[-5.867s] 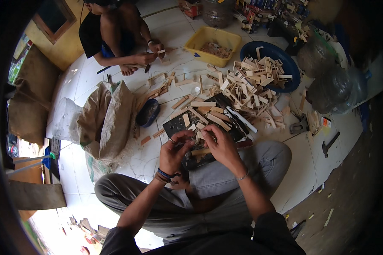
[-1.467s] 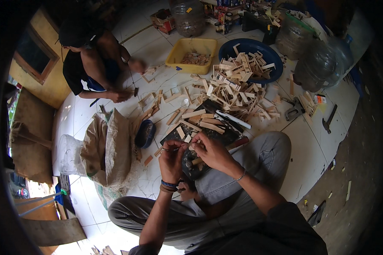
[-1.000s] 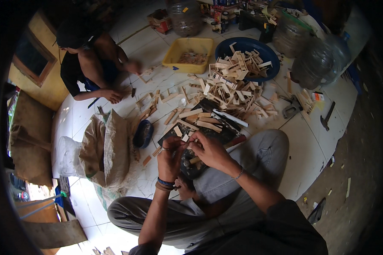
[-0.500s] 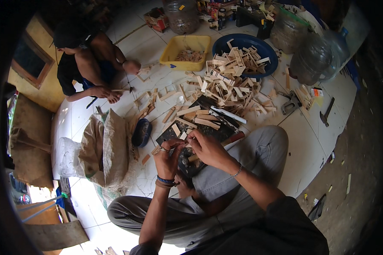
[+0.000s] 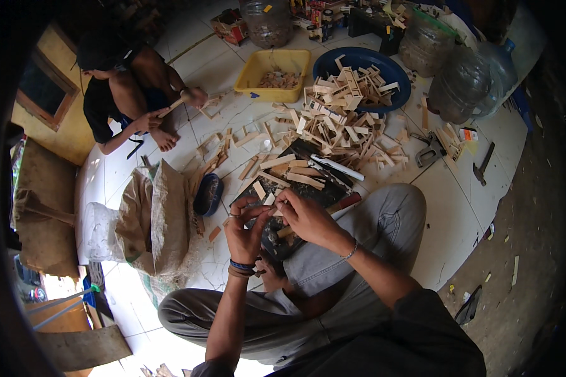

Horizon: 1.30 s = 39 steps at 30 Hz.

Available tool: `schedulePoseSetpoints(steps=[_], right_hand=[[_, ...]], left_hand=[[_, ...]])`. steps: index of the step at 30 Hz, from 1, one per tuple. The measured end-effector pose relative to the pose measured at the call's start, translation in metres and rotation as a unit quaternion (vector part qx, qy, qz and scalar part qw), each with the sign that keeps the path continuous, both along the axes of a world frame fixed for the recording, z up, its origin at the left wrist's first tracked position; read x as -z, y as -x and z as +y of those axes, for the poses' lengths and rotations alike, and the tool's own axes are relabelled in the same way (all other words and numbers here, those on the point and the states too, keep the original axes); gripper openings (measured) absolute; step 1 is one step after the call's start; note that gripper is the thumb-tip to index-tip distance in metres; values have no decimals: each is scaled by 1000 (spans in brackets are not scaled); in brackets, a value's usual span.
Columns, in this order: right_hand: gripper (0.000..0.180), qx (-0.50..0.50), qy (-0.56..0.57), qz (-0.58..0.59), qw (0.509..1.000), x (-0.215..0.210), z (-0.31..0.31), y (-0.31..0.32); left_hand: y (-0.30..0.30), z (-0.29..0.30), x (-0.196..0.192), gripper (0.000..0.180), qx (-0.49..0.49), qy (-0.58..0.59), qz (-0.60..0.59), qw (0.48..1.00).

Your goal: The person sits on the floor and uses a small hammer and chisel to carve and shape small wooden pieces. They repeatedly position the chisel on the wood and strike it with the hammer, then inspect the carved piece before continuing.

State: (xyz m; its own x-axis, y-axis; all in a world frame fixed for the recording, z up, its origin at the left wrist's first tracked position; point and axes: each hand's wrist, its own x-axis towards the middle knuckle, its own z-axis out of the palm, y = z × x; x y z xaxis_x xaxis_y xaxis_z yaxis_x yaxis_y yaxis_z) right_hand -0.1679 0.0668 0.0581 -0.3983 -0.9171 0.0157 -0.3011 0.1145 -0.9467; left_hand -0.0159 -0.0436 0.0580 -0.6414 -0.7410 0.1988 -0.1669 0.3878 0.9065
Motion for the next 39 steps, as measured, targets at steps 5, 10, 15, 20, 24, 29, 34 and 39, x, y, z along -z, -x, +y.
schedulePoseSetpoints(steps=[5, 10, 15, 20, 24, 29, 34, 39], right_hand=[[19, 50, 61, 63, 995, 9, 0, 9], [16, 100, 1, 191, 977, 16, 27, 36], [28, -72, -64, 379, 920, 24, 59, 36], [29, -98, -42, 475, 873, 35, 58, 26], [28, -154, -69, 443, 881, 7, 83, 20], [28, -84, -47, 268, 959, -50, 117, 13], [34, -23, -58, 263, 963, -73, 111, 5], [53, -33, -13, 324, 945, -84, 94, 0]], left_hand=[[0, 0, 0, 40, -4, -29, 2, 1000], [-2, -1, 0, 40, -13, -49, 10, 999], [-3, -3, 3, 40, -2, -14, 7, 1000], [-3, -7, 7, 42, 6, -7, 8, 1000], [-4, -7, 8, 46, 10, -34, 10, 999], [-5, -7, 7, 49, 22, -52, 14, 998], [-6, -8, 5, 48, 29, -56, 16, 998], [-5, -8, 4, 46, 21, -45, 20, 999]])
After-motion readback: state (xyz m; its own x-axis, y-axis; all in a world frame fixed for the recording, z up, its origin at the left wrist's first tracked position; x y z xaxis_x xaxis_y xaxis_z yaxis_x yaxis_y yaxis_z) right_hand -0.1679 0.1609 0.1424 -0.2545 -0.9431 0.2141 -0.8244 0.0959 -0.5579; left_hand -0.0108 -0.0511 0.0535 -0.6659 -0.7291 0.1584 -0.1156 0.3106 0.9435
